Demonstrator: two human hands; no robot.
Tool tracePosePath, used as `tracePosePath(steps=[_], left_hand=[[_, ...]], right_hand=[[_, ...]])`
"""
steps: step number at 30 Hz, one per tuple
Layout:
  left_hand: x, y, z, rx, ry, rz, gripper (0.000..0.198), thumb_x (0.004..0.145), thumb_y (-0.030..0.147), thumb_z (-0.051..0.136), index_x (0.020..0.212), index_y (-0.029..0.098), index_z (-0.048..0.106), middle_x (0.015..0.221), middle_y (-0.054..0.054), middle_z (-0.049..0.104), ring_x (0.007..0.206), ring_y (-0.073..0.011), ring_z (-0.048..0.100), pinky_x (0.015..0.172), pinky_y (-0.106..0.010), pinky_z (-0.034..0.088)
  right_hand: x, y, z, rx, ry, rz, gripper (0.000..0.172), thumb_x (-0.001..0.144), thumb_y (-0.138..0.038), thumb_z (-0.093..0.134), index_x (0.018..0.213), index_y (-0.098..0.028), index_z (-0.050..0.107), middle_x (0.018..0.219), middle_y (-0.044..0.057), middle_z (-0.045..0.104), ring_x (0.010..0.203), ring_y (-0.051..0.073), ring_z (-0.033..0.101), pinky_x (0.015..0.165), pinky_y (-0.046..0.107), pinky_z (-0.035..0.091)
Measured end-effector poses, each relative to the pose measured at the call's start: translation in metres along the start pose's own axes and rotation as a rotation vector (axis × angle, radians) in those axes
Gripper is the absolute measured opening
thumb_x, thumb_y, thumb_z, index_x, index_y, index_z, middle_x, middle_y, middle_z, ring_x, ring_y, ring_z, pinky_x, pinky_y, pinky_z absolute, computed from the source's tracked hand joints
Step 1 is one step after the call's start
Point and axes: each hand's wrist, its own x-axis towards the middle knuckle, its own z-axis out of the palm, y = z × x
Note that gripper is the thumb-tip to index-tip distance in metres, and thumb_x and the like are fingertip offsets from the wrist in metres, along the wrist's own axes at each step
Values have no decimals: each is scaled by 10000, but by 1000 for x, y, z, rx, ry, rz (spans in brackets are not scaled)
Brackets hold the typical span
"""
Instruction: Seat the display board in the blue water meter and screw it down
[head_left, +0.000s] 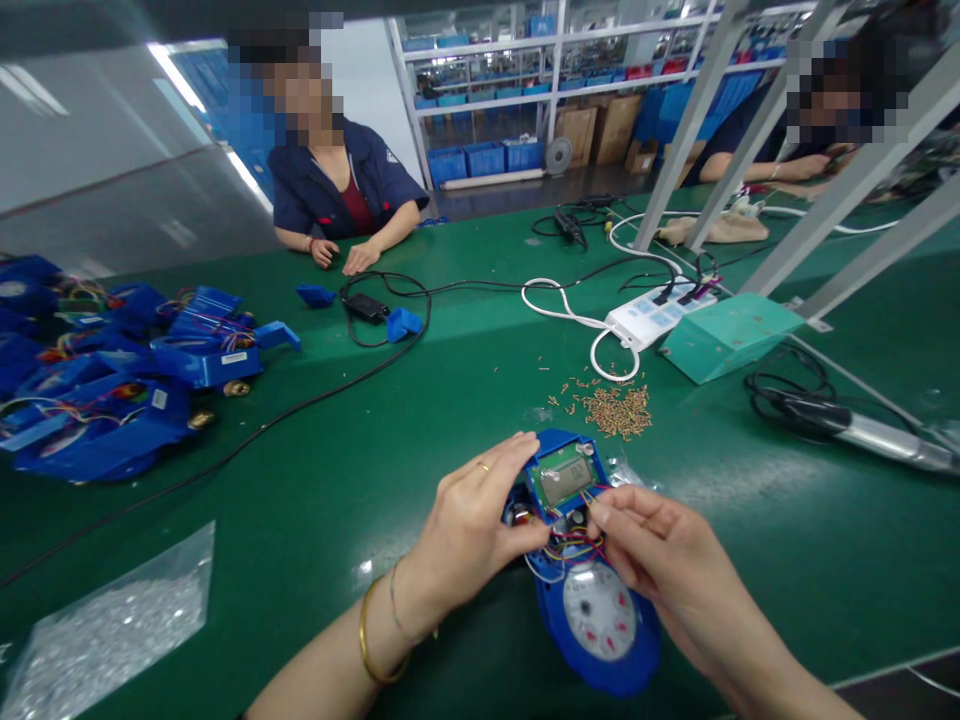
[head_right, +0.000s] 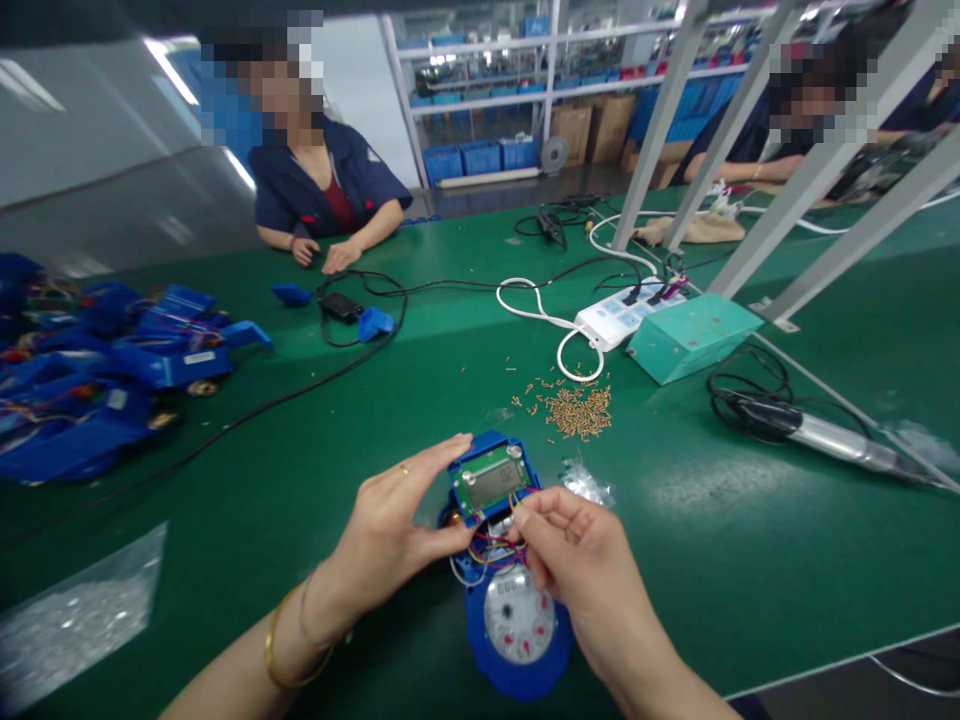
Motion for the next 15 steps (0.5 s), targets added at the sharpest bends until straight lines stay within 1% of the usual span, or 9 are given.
tracePosePath(steps=[2, 5, 9, 12, 15], left_hand=[[1, 0, 0, 1, 0, -1, 706, 693, 203, 852, 1310, 88, 528, 1277, -197, 681, 1182, -265, 674, 1029, -377, 566], [1, 0, -1, 5, 9, 7, 708, 675, 198, 864, 1293, 69, 542, 1262, -205, 688, 1170, -272, 681, 1021, -373, 572], [2, 0, -2, 2, 13, 12, 667, 709, 219, 842, 1289, 69, 548, 1257, -202, 691, 1172, -268, 681, 1030, -366, 566], [2, 0, -2, -3, 16, 10, 634, 747, 238, 812, 1301, 94, 541, 1264, -189, 690, 1174, -262, 680, 1021, -367, 572], [3, 1, -2, -1, 16, 13, 644, 734, 225, 818, 1299, 93, 538, 1258, -192, 693, 1168, -268, 683, 1011, -375, 578]], right_hand=[[-1, 0, 1, -6, 15, -2, 418, 723, -529, 833, 761, -149, 664, 540, -16, 552, 428, 31, 367, 437, 149, 224], [-2, -2, 1, -37, -17, -8, 427, 742, -548, 813, 773, -149, 667, 489, -25, 530, 394, 36, 358, 405, 153, 217], [0, -4, 0, -69, -40, -31, 419, 764, -543, 799, 774, -142, 679, 498, -17, 553, 418, 52, 421, 440, 162, 315], [2, -4, 0, -83, -54, -46, 405, 777, -530, 792, 750, -144, 675, 509, -10, 567, 436, 65, 449, 463, 175, 351], [1, -1, 0, -62, -38, -76, 370, 793, -495, 791, 737, -147, 680, 540, 3, 593, 466, 74, 481, 497, 183, 385]])
